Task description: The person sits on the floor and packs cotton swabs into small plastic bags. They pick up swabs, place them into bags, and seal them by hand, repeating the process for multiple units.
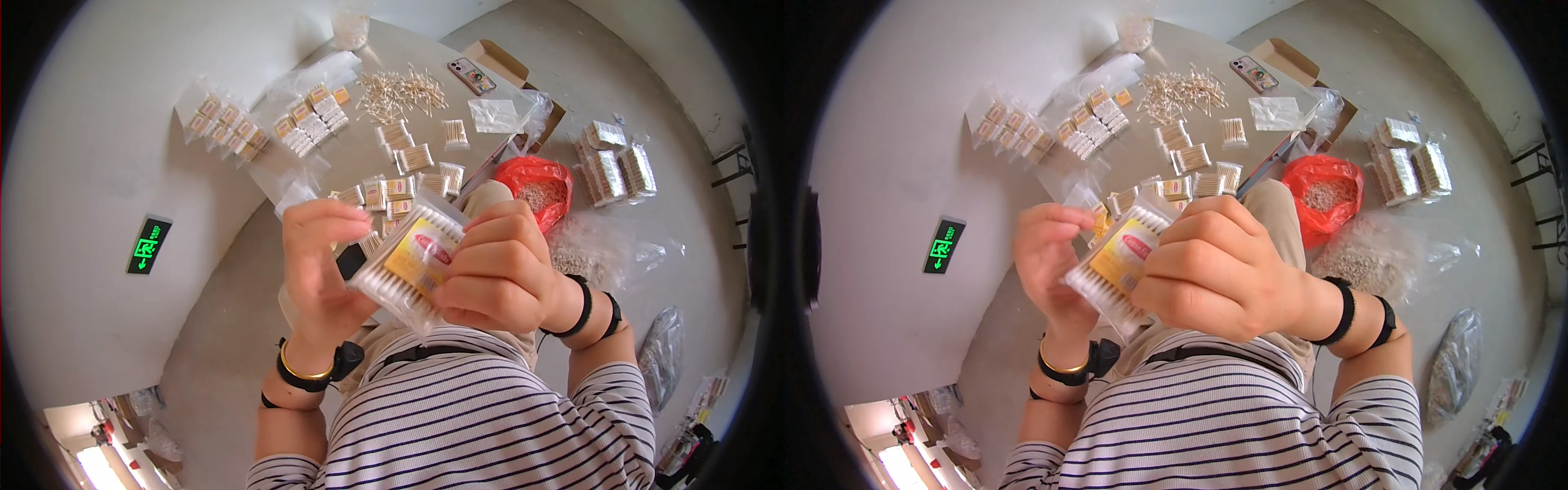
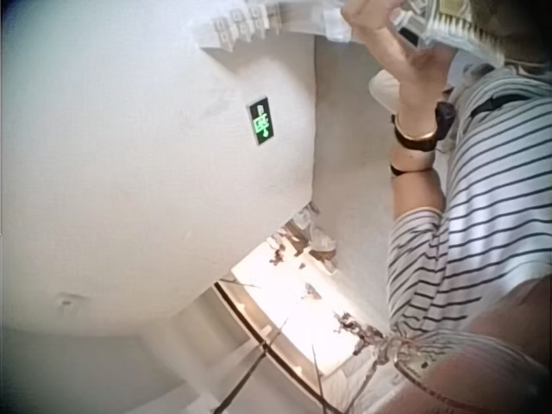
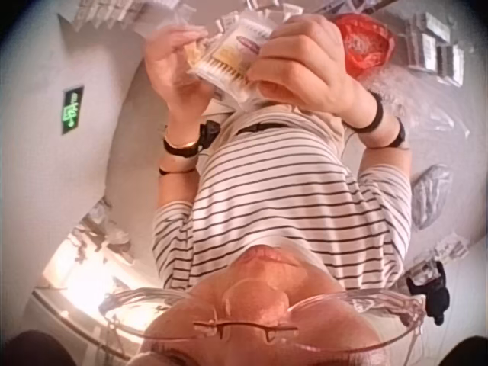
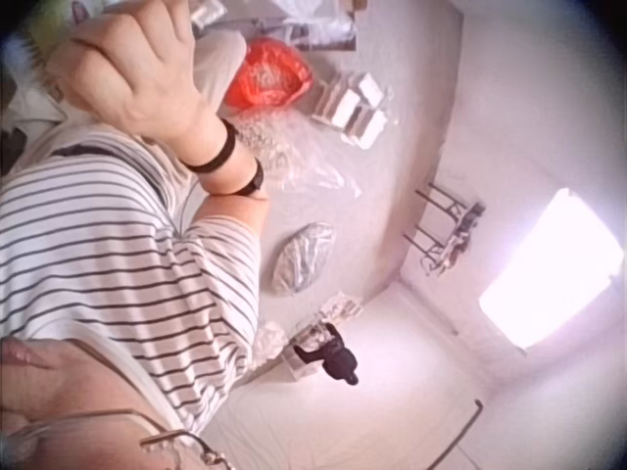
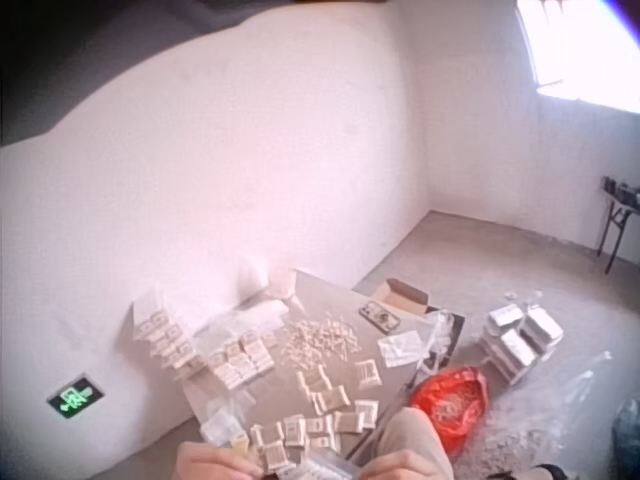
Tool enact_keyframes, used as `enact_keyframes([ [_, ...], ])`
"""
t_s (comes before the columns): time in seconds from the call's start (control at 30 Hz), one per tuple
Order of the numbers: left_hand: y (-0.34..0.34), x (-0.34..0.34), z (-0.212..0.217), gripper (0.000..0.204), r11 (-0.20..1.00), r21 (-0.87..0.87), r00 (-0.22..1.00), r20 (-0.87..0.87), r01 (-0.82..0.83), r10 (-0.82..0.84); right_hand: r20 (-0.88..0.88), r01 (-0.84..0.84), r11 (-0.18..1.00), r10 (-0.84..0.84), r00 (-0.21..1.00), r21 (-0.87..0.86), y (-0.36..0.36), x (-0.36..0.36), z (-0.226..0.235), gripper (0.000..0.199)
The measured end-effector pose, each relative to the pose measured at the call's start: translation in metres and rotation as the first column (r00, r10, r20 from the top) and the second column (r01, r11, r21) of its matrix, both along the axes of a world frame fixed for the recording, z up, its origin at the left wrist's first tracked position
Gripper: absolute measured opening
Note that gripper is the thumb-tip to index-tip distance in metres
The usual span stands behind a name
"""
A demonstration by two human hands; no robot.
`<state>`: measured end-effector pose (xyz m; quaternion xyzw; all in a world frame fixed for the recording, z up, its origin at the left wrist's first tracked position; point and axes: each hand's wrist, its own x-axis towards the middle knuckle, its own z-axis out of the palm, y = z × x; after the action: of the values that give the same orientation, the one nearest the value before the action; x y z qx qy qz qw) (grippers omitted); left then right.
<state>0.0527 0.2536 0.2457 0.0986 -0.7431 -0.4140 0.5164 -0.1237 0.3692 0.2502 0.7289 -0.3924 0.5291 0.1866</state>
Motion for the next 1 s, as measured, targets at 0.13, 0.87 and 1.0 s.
enact_keyframes([
  [0.13, 0.005, 0.014, -0.026, 0.043, 0.947, 0.26, 0.981, -0.001, 0.19, -0.196, 0.082, 0.15, 0.989, -0.15, 0.985, 0.004, -0.007, 0.006, -0.007, 0.036],
  [0.87, -0.002, -0.01, -0.009, 0.014, 0.636, 0.731, 0.967, -0.222, 0.249, -0.124, 0.796, -0.376, 0.869, -0.034, 0.605, 0.322, -0.007, 0.005, -0.028, 0.069],
  [1.0, -0.002, -0.014, -0.009, 0.013, 0.596, 0.758, 0.964, -0.227, 0.264, -0.139, 0.862, -0.497, 0.827, 0.03, 0.507, 0.264, -0.011, 0.009, -0.027, 0.069],
])
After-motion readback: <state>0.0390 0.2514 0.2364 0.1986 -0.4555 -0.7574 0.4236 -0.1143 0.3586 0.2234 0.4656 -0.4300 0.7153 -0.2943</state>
